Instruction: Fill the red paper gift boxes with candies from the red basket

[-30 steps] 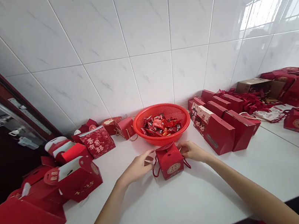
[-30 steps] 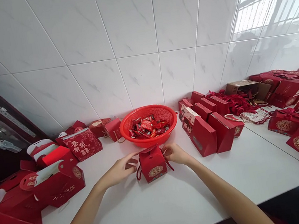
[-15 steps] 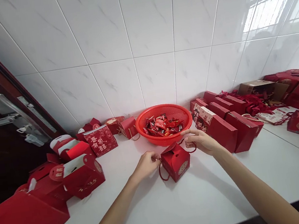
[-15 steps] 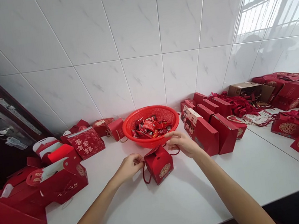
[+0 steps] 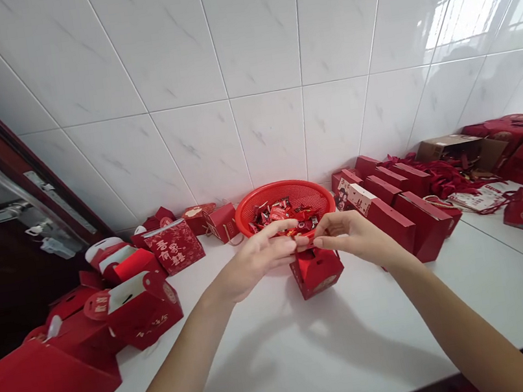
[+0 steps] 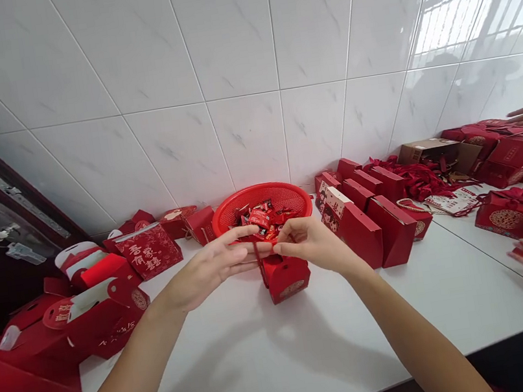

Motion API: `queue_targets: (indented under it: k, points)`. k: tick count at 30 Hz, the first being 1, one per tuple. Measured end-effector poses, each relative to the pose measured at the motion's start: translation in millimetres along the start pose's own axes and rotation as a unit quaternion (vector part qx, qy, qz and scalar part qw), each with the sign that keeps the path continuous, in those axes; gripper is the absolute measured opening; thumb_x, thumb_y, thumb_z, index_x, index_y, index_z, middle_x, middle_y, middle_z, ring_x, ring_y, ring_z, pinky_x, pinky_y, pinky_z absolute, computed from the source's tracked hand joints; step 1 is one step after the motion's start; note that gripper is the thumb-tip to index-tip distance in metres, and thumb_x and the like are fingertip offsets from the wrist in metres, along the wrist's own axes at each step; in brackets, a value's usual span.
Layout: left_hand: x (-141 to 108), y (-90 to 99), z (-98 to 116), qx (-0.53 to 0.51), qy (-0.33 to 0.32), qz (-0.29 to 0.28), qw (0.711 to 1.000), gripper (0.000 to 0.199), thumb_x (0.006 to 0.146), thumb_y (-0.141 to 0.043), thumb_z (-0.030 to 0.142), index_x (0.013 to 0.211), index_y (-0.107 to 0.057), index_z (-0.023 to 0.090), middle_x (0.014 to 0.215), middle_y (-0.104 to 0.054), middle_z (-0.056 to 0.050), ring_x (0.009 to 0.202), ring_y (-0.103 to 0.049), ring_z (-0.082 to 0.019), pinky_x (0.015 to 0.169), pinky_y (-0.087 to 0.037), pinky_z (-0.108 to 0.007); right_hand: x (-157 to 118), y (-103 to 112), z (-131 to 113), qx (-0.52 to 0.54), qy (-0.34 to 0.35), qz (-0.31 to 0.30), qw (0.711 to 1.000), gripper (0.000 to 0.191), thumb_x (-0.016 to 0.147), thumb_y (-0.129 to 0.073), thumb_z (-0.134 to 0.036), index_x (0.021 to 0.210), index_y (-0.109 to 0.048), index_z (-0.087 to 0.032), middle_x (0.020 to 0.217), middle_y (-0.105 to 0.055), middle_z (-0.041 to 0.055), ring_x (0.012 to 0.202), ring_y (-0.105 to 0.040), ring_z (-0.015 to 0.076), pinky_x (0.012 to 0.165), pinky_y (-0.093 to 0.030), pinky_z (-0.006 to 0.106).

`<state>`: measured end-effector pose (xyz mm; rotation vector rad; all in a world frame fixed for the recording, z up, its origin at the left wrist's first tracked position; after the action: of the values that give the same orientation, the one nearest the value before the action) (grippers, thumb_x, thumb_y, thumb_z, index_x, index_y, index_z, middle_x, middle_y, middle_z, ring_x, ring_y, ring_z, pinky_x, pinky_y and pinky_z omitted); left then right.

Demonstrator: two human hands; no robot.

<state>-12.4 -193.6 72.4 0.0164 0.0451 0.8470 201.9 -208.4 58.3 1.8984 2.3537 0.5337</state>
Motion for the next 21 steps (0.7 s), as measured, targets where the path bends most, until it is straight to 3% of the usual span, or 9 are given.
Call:
queue_targets:
  k: [6, 9, 12, 15, 18, 21]
  points:
    - [10, -42.9, 24, 0.087, -0.051, -0.057, 0.993, 0.061, 0.097, -0.057, 0.037, 0.154, -0.037, 0.027, 0.141, -0.059, -0.009, 0.136, -0.051, -0.028, 0.112, -0.044, -0.046, -6, -5, -20, -0.144, 0.063, 0.098, 0.983, 0.010, 0.079, -0.065, -0.028, 0.077, -0.059, -0.020, 0.077, -0.067, 0.0013, 0.070, -0.058, 0.0160, 0.064, -0.045, 0.029]
    - [15, -53.0, 24, 0.110, -0.054, -0.049, 0.991, 0.070, 0.096, -0.059, 0.041, 0.158, -0.029, 0.027, 0.143, -0.058, -0.009, 0.137, -0.049, -0.030, 0.111, -0.045, -0.047, -11, -6, -25, -0.218, 0.068, 0.107, 0.968, 0.011, 0.082, -0.057, -0.023, 0.071, -0.057, -0.020, 0.070, -0.064, 0.0012, 0.064, -0.055, 0.0152, 0.055, -0.038, 0.027]
    - [17, -58.4, 24, 0.090, -0.065, -0.053, 0.992, 0.074, 0.094, -0.064, 0.041, 0.158, -0.029, 0.030, 0.157, -0.044, -0.008, 0.144, -0.042, -0.031, 0.114, -0.044, -0.046, -15, 2, -31, -0.272, 0.070, 0.131, 0.951, 0.017, 0.083, -0.051, -0.019, 0.067, -0.056, -0.020, 0.063, -0.062, 0.0011, 0.057, -0.052, 0.0144, 0.050, -0.033, 0.026]
    - [13, -56.3, 27, 0.038, -0.101, -0.063, 0.992, 0.069, 0.092, -0.068, 0.037, 0.154, -0.038, 0.035, 0.164, -0.034, -0.006, 0.143, -0.044, -0.031, 0.112, -0.045, -0.044, -21, 26, -46, -0.272, 0.097, 0.174, 0.941, 0.018, 0.086, -0.051, -0.023, 0.074, -0.065, -0.020, 0.066, -0.066, 0.0013, 0.059, -0.056, 0.0150, 0.053, -0.039, 0.027]
    - [6, -41.6, 25, 0.007, -0.125, -0.055, 0.991, 0.057, 0.090, -0.070, 0.036, 0.143, -0.052, 0.033, 0.155, -0.048, -0.008, 0.131, -0.057, -0.032, 0.105, -0.050, -0.044, -29, 68, -73, -0.264, 0.099, 0.261, 0.923, 0.015, 0.083, -0.061, -0.027, 0.075, -0.071, -0.019, 0.065, -0.068, 0.0017, 0.060, -0.058, 0.0154, 0.055, -0.043, 0.028]
    - [-3, -16.2, 14, 0.029, -0.117, -0.017, 0.993, 0.039, 0.089, -0.069, 0.040, 0.127, -0.067, 0.029, 0.139, -0.062, -0.008, 0.121, -0.063, -0.031, 0.103, -0.050, -0.042, -39, 116, -103, -0.251, 0.077, 0.397, 0.879, 0.008, 0.077, -0.071, -0.022, 0.073, -0.074, -0.016, 0.060, -0.064, 0.0014, 0.053, -0.051, 0.0109, 0.049, -0.038, 0.027]
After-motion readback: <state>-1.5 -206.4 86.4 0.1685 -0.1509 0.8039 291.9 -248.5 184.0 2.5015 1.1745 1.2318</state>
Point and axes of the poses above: each hand's wrist, its own x-axis towards the middle knuckle, its own y-axis out of the back of the hand, z = x × y, the point moved 2 cm from there along x, towards the middle knuckle
